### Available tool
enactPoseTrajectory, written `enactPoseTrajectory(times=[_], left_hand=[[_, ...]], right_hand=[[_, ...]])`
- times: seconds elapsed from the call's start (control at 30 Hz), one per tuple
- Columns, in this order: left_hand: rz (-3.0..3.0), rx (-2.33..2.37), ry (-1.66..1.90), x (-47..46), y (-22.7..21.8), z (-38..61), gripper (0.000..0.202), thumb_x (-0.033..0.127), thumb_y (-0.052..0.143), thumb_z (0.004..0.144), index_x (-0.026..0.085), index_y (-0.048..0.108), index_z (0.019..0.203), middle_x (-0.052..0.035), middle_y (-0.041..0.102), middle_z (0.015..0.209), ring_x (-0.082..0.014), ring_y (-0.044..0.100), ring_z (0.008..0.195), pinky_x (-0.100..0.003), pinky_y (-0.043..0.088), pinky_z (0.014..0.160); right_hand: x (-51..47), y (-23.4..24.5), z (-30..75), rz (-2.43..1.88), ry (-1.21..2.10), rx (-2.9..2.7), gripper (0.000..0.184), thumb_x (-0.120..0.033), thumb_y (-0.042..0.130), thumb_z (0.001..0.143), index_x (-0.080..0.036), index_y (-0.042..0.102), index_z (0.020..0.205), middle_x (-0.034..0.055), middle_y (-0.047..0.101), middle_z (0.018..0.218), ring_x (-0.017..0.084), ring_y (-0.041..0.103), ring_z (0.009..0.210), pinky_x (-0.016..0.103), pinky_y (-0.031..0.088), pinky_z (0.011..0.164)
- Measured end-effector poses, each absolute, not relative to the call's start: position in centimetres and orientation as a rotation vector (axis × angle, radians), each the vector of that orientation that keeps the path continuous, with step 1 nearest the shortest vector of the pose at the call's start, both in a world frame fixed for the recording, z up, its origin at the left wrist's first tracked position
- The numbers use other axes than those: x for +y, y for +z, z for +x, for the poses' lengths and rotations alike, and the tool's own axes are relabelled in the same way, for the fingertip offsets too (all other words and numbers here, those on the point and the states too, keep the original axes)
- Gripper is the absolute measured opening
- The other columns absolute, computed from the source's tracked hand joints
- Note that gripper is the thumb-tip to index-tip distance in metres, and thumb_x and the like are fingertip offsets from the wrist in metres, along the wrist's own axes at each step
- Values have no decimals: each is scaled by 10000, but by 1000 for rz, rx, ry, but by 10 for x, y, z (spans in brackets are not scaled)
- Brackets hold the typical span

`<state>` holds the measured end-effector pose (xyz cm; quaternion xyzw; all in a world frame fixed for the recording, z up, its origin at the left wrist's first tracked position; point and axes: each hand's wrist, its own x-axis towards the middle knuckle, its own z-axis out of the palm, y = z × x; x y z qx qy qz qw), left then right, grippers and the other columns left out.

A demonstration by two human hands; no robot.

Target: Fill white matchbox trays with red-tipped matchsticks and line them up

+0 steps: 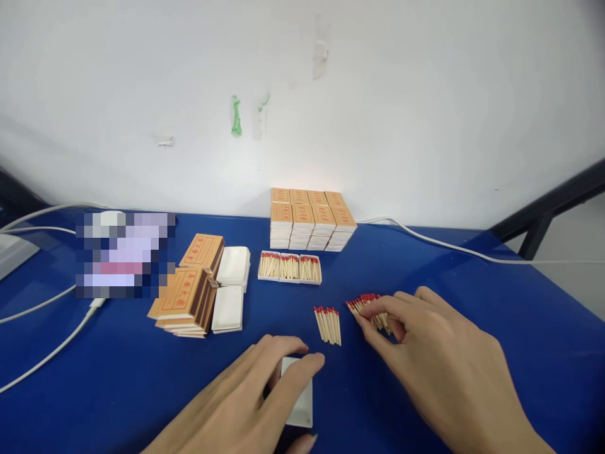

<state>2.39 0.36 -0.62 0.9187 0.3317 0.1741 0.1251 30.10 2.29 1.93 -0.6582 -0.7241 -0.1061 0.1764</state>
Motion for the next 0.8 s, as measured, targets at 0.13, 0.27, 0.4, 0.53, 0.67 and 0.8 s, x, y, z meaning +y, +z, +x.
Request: enactPoseTrajectory(times=[0.13, 0.27, 0.4, 0.53, 0.67, 0.8], left_hand=[[2618, 980, 544, 3, -6, 26, 724, 107, 739, 923, 244, 478, 1584, -77, 667, 1426, -223, 759, 1203, -327, 656, 1041], [2605, 976, 546, 2, -10, 26, 726, 118, 729, 939, 259, 466, 1601, -78, 651, 1443, -229, 750, 1212, -335, 649, 1053], [2617, 997, 570, 2, -11, 26, 710, 115, 722, 934, 263, 477, 1584, -78, 660, 1438, -241, 748, 1213, -355, 647, 1060], [2629, 1001, 581, 2, -10, 27, 689, 112, 719, 927, 262, 492, 1560, -74, 674, 1422, -244, 758, 1190, -365, 655, 1046], [2641, 1009, 604, 2, -10, 28, 652, 100, 670, 930, 260, 502, 1540, -75, 688, 1410, -249, 772, 1161, -383, 665, 1033], [2655, 991, 602, 3, -10, 27, 640, 97, 658, 927, 250, 511, 1530, -82, 694, 1407, -257, 774, 1171, -391, 670, 1026]], right_hand=[[23, 19, 300, -1865, -266, -2052, 273, -389, 593, 991, -339, 788, 806, 3, 641, 630, 259, 691, 672, 277, 372, 431], [24, 19, 301, -1891, -232, -2015, 285, -448, 609, 1000, -334, 767, 793, 5, 616, 621, 256, 677, 650, 277, 359, 433], [24, 19, 304, -1942, -167, -1978, 338, -565, 628, 1002, -334, 747, 785, -2, 604, 618, 254, 661, 633, 284, 356, 448], [24, 23, 300, -1953, -37, -1953, 381, -605, 640, 994, -317, 717, 757, -18, 587, 606, 228, 622, 596, 303, 373, 475], [25, 25, 287, -1901, 194, -1974, 343, -534, 678, 999, -299, 694, 749, -43, 575, 612, 194, 604, 603, 356, 467, 597], [26, 19, 274, -1841, 284, -1983, 365, -466, 651, 1035, -282, 658, 720, -65, 497, 577, 170, 561, 583, 447, 533, 842]])
